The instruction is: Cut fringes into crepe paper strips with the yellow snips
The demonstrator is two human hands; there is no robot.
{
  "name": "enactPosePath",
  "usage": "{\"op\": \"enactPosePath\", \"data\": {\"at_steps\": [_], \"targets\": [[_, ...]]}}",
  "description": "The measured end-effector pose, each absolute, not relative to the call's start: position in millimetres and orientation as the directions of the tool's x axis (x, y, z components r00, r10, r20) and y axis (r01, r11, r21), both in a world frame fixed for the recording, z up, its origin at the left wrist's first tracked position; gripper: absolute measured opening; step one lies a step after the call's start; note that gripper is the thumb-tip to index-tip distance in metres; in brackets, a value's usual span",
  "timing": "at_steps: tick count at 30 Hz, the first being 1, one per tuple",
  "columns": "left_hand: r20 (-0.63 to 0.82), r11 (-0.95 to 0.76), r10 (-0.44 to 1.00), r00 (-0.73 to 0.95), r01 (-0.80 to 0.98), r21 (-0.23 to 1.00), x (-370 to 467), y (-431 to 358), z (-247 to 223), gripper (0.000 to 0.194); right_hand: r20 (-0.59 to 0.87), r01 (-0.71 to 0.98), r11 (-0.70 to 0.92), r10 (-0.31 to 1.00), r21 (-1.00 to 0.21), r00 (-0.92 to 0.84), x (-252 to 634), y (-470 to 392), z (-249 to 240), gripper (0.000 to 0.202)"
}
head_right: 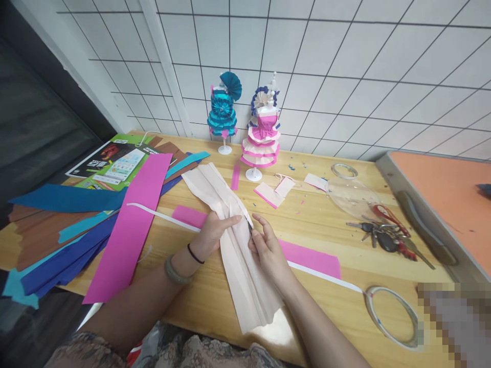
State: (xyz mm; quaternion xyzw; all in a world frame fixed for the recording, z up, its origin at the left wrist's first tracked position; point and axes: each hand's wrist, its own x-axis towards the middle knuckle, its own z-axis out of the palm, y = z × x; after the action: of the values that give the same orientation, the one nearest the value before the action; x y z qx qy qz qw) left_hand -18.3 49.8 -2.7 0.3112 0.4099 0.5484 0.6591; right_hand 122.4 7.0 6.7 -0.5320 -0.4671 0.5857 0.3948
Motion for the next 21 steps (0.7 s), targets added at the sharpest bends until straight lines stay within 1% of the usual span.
{"op": "enactPosePath", "data": {"at_steps": [5, 11, 16, 21], "targets": [[-0.222, 0.240, 0.970, 0.096, -0.478, 0.845, -19.5, 50.3, -4.8, 0.039, -0.274, -0.017, -0.277, 0.955, -0.961, -0.111, 121.5, 6.0, 6.0, 0.053], [-0.216, 0.239, 0.971, 0.104, -0.505, 0.830, -20.2, 50.6, -6.9, 0.038, -0.371, -0.152, -0.387, 0.920, -0.909, -0.125, 118.7, 3.5, 7.3, 0.053], [-0.210, 0.245, 0.970, 0.126, -0.513, 0.823, -19.9, 51.1, -7.0, 0.037, -0.377, -0.176, -0.394, 0.918, -0.902, -0.121, 117.2, 4.8, 14.2, 0.056], [-0.214, 0.249, 0.968, 0.128, -0.453, 0.856, -17.2, 49.5, -7.6, 0.035, -0.376, -0.188, -0.396, 0.917, -0.899, -0.136, 118.0, 5.5, 13.4, 0.059]]}}
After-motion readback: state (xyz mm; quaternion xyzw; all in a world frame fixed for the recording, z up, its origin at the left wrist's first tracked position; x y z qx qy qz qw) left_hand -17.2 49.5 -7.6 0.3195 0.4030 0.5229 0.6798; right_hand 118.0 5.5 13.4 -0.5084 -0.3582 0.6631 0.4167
